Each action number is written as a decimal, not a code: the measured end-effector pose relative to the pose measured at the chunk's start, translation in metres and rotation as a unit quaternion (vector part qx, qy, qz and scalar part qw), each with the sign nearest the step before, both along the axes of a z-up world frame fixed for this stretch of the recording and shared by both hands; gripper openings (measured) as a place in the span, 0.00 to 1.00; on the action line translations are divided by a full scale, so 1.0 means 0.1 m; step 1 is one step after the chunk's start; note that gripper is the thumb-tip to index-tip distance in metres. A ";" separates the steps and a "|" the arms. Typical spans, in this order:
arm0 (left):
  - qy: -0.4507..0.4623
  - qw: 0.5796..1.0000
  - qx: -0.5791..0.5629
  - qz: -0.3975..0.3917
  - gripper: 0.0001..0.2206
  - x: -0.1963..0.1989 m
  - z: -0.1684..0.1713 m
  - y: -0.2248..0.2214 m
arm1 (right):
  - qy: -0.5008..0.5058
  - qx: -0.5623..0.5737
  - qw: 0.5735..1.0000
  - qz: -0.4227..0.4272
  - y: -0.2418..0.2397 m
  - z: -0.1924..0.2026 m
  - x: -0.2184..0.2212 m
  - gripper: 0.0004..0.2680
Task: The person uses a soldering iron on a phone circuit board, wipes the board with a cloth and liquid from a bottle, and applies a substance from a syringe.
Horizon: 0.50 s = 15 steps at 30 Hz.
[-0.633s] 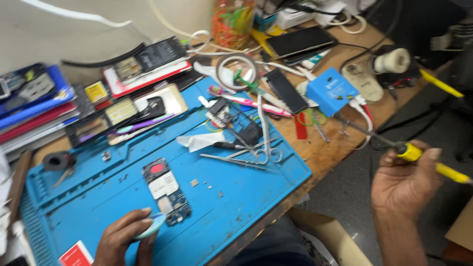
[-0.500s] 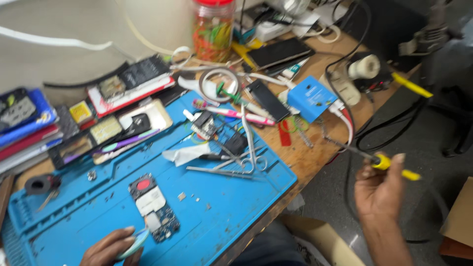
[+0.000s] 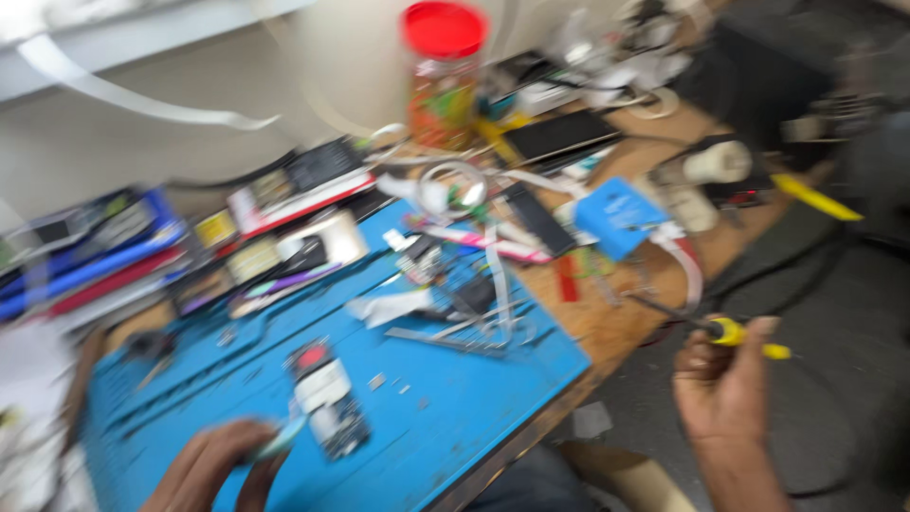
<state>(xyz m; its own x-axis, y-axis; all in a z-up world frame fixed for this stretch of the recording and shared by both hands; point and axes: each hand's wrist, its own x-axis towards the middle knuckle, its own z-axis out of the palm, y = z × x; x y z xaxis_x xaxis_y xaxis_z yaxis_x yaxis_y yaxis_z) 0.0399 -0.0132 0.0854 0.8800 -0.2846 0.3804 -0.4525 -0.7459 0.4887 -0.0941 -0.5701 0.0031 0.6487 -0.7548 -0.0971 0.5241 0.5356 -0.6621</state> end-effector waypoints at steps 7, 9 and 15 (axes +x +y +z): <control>-0.016 0.992 -0.111 -0.054 0.07 -0.16 0.96 -0.26 | -0.070 -0.236 0.952 0.183 0.68 0.19 0.39 0.11; -0.022 0.989 -0.132 -0.059 0.08 -0.17 0.99 -0.31 | -0.031 -0.415 0.889 0.190 0.96 0.43 0.48 0.13; -0.014 0.999 -0.036 -0.013 0.09 -0.29 0.82 -0.20 | -0.044 -0.576 0.798 0.172 1.68 0.98 0.73 0.08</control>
